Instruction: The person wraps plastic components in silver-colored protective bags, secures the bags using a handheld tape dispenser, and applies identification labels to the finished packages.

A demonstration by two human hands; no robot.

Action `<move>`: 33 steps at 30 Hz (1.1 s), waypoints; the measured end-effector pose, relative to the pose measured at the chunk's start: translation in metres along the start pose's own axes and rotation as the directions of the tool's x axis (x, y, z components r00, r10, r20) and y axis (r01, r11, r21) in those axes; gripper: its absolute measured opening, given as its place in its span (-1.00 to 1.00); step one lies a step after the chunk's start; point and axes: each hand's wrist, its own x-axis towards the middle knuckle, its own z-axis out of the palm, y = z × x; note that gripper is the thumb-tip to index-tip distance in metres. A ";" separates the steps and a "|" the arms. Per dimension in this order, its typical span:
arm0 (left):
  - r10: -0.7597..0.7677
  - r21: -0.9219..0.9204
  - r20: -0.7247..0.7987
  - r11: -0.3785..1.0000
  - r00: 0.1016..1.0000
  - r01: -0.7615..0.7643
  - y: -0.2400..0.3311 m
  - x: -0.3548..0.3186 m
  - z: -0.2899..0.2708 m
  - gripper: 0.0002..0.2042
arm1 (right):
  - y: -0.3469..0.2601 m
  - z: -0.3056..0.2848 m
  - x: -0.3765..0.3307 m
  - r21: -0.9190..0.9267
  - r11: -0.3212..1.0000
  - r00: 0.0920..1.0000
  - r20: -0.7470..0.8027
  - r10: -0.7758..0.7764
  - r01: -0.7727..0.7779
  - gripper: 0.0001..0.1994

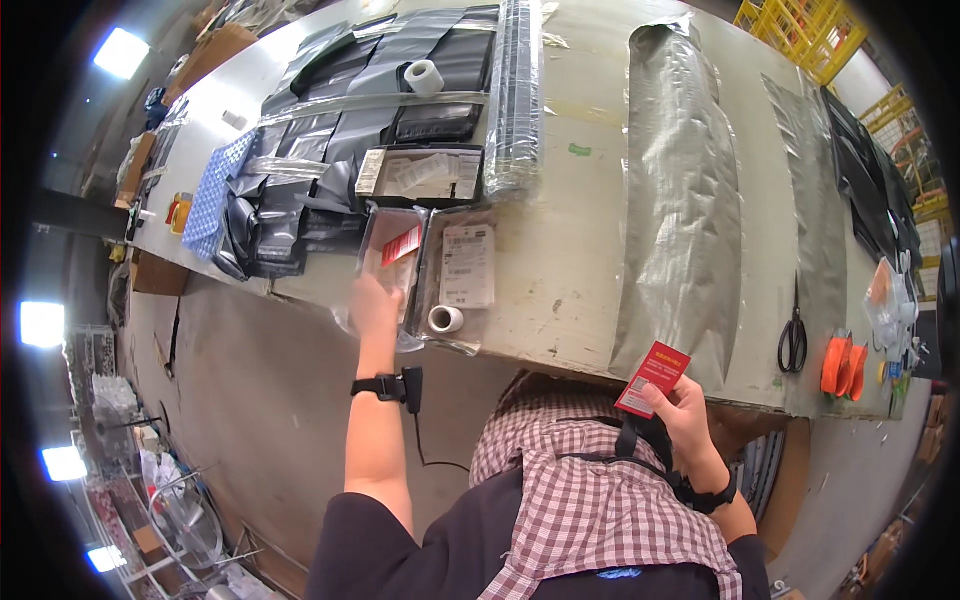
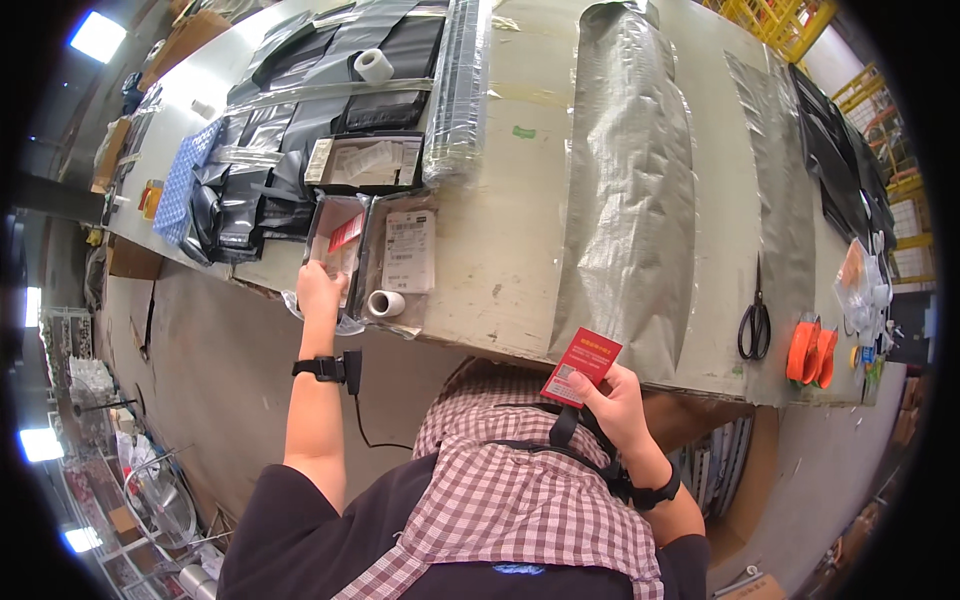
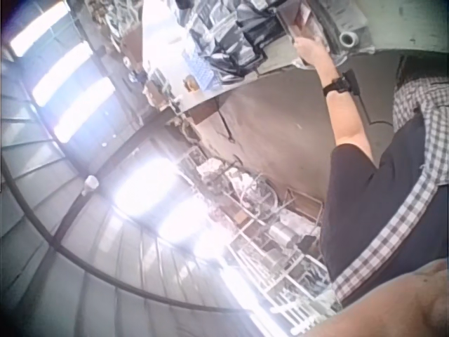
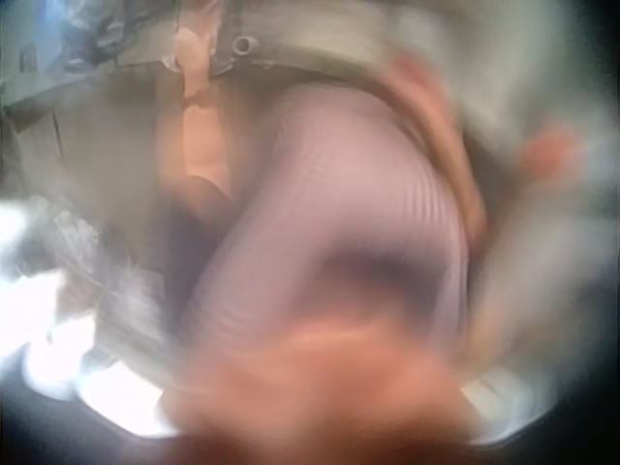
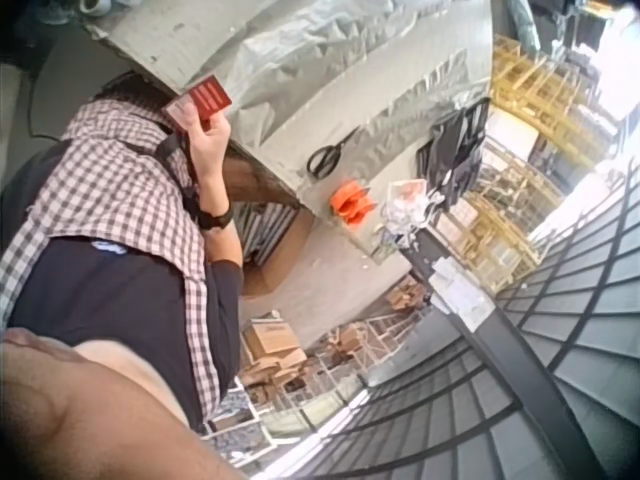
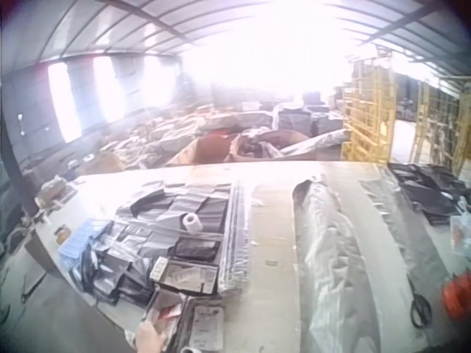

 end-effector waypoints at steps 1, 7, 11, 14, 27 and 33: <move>0.039 -0.056 -0.082 0.998 0.996 -0.044 -0.004 -0.001 0.004 -0.61 | -0.001 0.000 -0.001 0.008 1.000 1.000 0.005 0.000 0.000 -0.80; 0.135 -0.071 -0.298 0.984 0.945 -0.163 -0.012 -0.006 0.018 -0.69 | -0.001 0.005 -0.003 0.046 0.999 0.999 -0.040 0.019 -0.018 -0.80; 0.170 -0.088 -0.327 0.974 0.929 -0.209 -0.018 -0.004 0.021 -0.77 | 0.003 0.009 -0.001 0.049 0.999 0.999 -0.027 0.018 -0.017 -0.80; 0.220 -0.164 -0.327 0.944 0.919 -0.285 -0.029 -0.004 0.027 -0.76 | 0.006 0.012 0.001 0.046 0.999 1.000 -0.009 0.013 -0.013 -0.80; 0.745 0.038 0.187 0.646 0.640 -0.763 -0.037 0.027 -0.023 -0.50 | 0.007 0.010 -0.010 -0.004 1.000 1.000 0.012 -0.016 0.016 -0.81; 0.614 -0.352 0.428 0.789 0.663 -0.503 -0.026 0.019 -0.054 -0.85 | 0.003 -0.013 -0.035 -0.024 1.000 1.000 -0.020 -0.016 0.016 -0.81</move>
